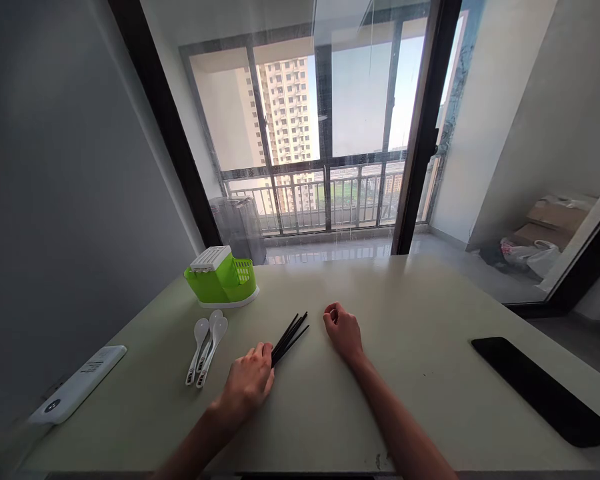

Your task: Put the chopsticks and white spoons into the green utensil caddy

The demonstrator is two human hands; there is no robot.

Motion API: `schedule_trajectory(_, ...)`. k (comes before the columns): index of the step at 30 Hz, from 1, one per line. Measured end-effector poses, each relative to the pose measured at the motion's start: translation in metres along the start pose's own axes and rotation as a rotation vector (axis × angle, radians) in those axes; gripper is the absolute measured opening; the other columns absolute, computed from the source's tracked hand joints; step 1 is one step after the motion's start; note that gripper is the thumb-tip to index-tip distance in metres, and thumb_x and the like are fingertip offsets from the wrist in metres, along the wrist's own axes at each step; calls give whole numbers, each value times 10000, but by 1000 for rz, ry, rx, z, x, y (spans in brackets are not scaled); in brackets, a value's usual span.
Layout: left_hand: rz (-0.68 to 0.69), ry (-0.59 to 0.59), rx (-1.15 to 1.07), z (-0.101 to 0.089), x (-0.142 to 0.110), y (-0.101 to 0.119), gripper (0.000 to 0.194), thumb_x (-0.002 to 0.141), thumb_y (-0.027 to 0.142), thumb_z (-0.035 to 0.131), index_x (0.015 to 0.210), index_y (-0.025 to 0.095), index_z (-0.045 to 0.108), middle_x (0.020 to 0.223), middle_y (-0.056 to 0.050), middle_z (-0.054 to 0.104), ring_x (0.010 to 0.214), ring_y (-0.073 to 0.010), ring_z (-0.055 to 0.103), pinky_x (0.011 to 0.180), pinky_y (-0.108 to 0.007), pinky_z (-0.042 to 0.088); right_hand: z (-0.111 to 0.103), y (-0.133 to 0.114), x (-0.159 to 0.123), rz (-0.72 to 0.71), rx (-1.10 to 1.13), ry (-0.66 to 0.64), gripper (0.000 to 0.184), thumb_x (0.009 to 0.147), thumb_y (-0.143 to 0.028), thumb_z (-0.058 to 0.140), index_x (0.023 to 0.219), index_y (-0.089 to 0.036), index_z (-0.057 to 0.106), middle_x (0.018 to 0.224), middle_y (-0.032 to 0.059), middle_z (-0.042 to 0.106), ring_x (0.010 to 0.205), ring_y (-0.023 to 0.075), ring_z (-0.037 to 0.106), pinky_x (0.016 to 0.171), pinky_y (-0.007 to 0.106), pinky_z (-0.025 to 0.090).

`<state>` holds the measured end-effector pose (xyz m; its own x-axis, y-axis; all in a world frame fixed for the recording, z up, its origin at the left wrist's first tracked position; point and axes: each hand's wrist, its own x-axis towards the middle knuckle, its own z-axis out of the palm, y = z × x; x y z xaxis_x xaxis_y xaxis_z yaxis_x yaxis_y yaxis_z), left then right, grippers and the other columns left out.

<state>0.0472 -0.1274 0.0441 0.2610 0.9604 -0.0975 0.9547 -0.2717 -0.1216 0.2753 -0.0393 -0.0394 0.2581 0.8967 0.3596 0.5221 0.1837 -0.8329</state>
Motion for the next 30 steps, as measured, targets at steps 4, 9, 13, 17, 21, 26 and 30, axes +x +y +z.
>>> schedule_trajectory(4,-8,-9,-5,-7,-7,-3,325,929,225,514,1241,163,582,1175,-161,651,1069,-296,655,922,-396,521,0,-1,0,1,-2,6,182,817,-372,479,808,-240,605,624,-11,627,573,178,562,608,284,379)
schedule_trajectory(9,-11,32,-60,-4,-20,-10,377,943,247,520,1307,155,560,1244,-166,628,1141,-313,622,981,-428,490,-1,-1,-1,0,-4,8,174,810,-361,482,808,-239,606,624,-13,624,573,173,552,611,279,371)
schedule_trajectory(13,12,133,-127,6,-28,-23,379,954,352,540,1301,201,561,1226,-139,636,1133,-308,625,984,-430,477,-1,-1,-1,-2,-7,4,172,814,-364,479,804,-241,598,612,-18,609,566,173,540,614,282,366)
schedule_trajectory(17,-36,256,-168,9,-27,-47,349,994,386,476,1272,202,580,1208,-131,640,1117,-290,627,969,-412,474,-2,-1,-1,-1,-5,4,183,818,-370,474,805,-239,601,614,-13,611,573,177,545,620,287,373)
schedule_trajectory(21,-210,389,-87,8,-24,-82,380,964,370,532,1264,146,595,1180,-160,624,1110,-312,603,955,-424,466,-2,-2,-2,2,-1,9,192,819,-376,475,805,-237,606,617,-11,614,576,179,547,618,288,376)
schedule_trajectory(26,-437,399,23,10,-23,-117,506,933,453,577,1278,83,585,1129,-185,585,1057,-341,586,925,-455,459,-2,-2,-2,3,3,10,190,815,-378,478,799,-238,605,604,-17,603,568,176,536,609,284,366)
schedule_trajectory(30,-522,286,24,14,-22,-126,610,940,542,542,1325,70,553,1171,-209,564,1079,-363,576,911,-488,457,-2,-2,-2,8,-1,10,178,812,-369,480,797,-237,599,603,-18,597,567,172,524,615,283,363)
